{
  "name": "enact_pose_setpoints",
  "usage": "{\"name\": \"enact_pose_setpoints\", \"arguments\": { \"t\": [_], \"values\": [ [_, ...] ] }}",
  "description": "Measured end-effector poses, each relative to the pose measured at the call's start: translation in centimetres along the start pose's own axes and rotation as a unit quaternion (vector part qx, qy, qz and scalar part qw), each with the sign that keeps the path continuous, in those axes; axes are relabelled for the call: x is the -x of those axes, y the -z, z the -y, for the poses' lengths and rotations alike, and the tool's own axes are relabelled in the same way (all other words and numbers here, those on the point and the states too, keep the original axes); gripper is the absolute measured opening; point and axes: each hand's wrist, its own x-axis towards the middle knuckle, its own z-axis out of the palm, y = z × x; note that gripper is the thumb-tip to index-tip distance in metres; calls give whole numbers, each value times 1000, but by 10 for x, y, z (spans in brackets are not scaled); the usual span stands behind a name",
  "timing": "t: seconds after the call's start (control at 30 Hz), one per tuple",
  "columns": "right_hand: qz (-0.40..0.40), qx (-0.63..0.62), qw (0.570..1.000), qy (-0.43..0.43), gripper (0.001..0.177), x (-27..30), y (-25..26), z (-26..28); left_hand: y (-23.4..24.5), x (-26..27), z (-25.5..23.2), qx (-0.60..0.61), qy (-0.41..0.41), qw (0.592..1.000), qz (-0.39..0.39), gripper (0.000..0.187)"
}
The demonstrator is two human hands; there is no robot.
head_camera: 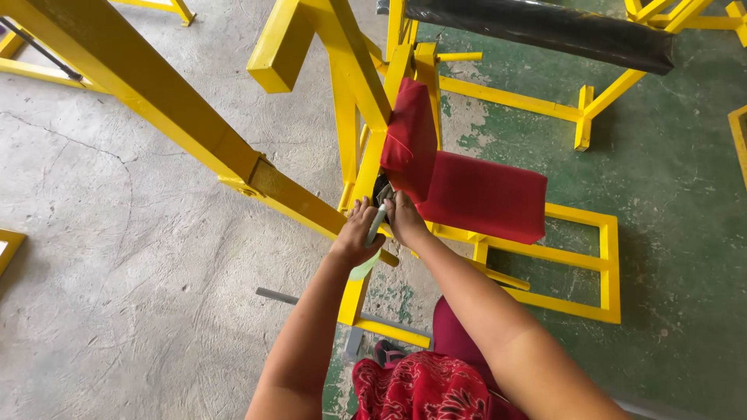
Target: Cleaning and wiping down various gym machines and benches with a spray bottle and a cloth.
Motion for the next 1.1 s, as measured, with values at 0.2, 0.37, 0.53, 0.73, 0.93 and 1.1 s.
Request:
{"name": "enact_pose_setpoints", "arguments": {
  "t": [0.2,0.37,0.53,0.73,0.93,1.1],
  "values": [
    [5,6,1000,-7,35,-3,0,-1,0,2,-14,-78,40,996,7,74],
    [21,-19,1000,-7,36,-6,4,-3,-2,4,-14,-56,75,996,6,87],
    [11,-15,1000,9,43,-9,6,-12,-7,7,-8,-52,67,996,-14,92],
    [93,-52,992,-68,50,-13,20,-23,-3,5,-23,-58,79,995,-18,87],
    [172,-283,940,-86,56,-23,23,-52,0,3,-31,-62,87,994,-29,87],
    [207,-293,923,-138,50,-29,18,-81,0,3,-41,-60,91,993,-35,89]
  ]
}}
